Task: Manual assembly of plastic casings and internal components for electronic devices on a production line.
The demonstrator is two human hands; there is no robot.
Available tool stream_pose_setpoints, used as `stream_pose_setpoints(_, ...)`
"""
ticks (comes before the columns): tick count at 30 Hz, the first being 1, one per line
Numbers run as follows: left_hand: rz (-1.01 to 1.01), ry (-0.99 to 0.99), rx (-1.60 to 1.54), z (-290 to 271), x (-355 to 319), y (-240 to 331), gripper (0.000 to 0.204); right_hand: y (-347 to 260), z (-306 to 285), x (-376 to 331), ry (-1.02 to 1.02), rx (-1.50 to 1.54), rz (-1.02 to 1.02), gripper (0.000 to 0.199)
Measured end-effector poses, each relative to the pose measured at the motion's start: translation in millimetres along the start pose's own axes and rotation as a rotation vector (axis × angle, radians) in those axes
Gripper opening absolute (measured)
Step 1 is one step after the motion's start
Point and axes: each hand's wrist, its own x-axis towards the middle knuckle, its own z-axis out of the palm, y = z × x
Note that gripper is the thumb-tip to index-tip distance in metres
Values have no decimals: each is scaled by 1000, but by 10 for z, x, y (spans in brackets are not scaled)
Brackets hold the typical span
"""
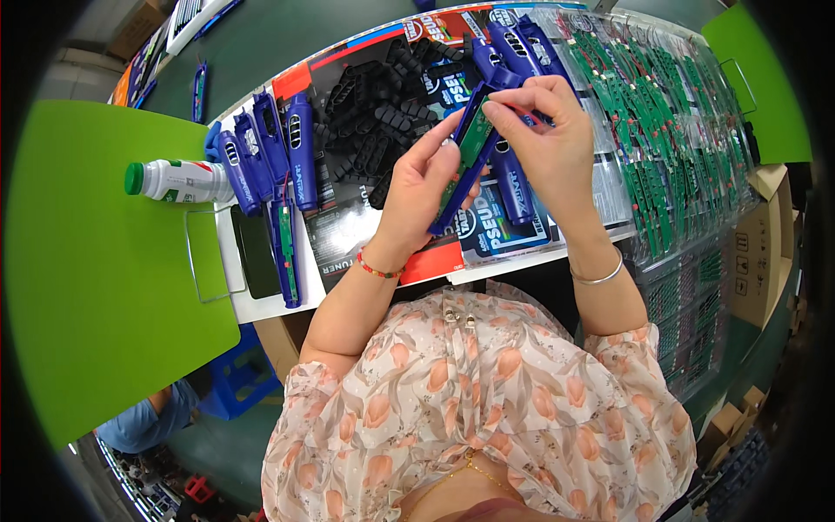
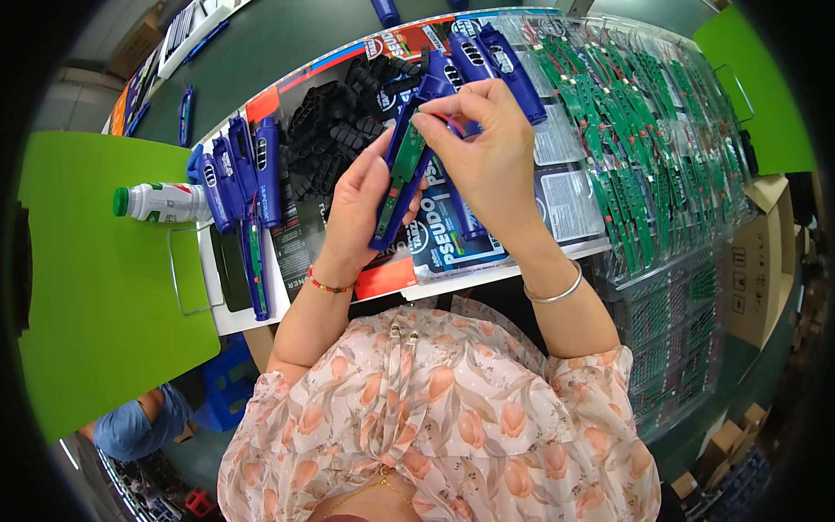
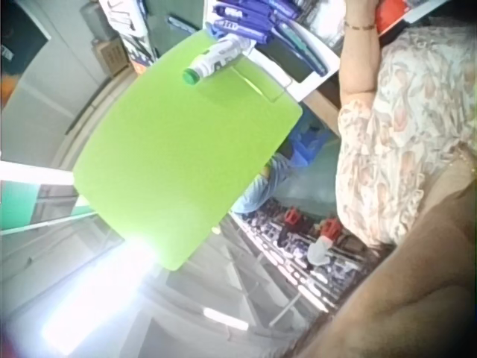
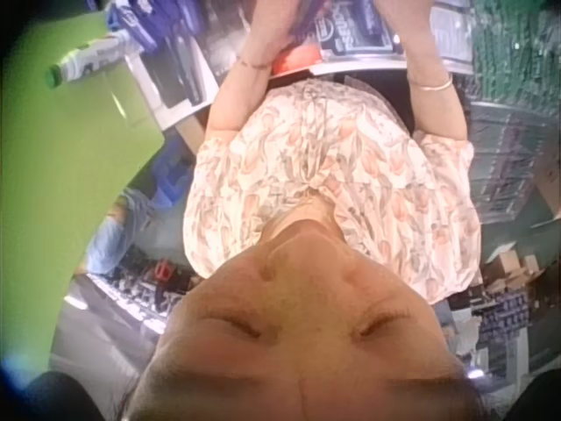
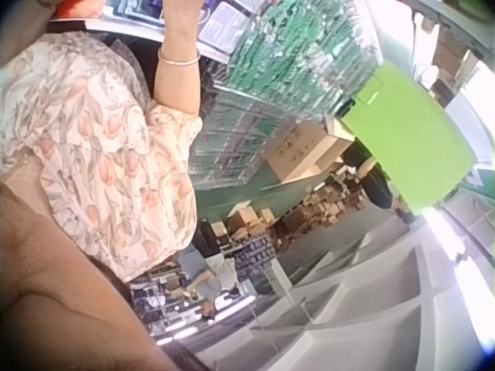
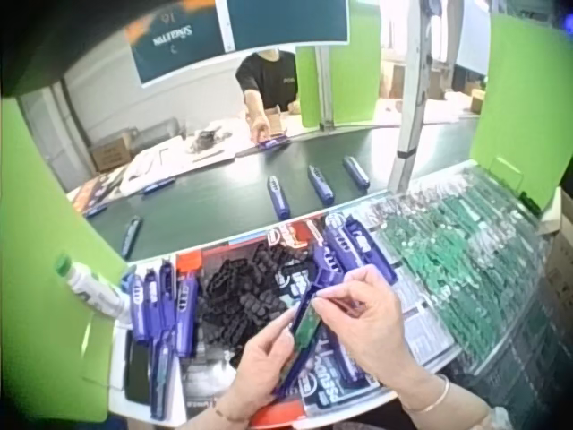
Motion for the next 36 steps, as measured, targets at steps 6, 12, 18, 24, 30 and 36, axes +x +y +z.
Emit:
stream_pose_setpoints(6, 61, 75, 200, 34, 38, 9, 53, -81, 77, -56, 25, -130, -37, 49)
stream_pose_setpoints(12, 5, 89, 168, 71, 10, 22, 53, -51, 91, -99, 3, 243, 285, 72)
stream_pose_setpoints(18, -17, 91, 117, 60, 13, 63, 54, -82, 109, -59, -4, 223, 237, 68)
stream_pose_setpoints(24, 54, 246, 335, -15, 382, 631, 55, 38, 31, -14, 23, 156, 194, 59)
stream_pose_setpoints(30, 124, 529, 555, -1275, 1773, 1351, 42, 27, 19, -190, -245, -203, -112, 12)
stream_pose_setpoints(36, 240, 937, 1056, -2283, 2743, 1315, 34, -129, 389, -380, -439, -294, -327, 27)
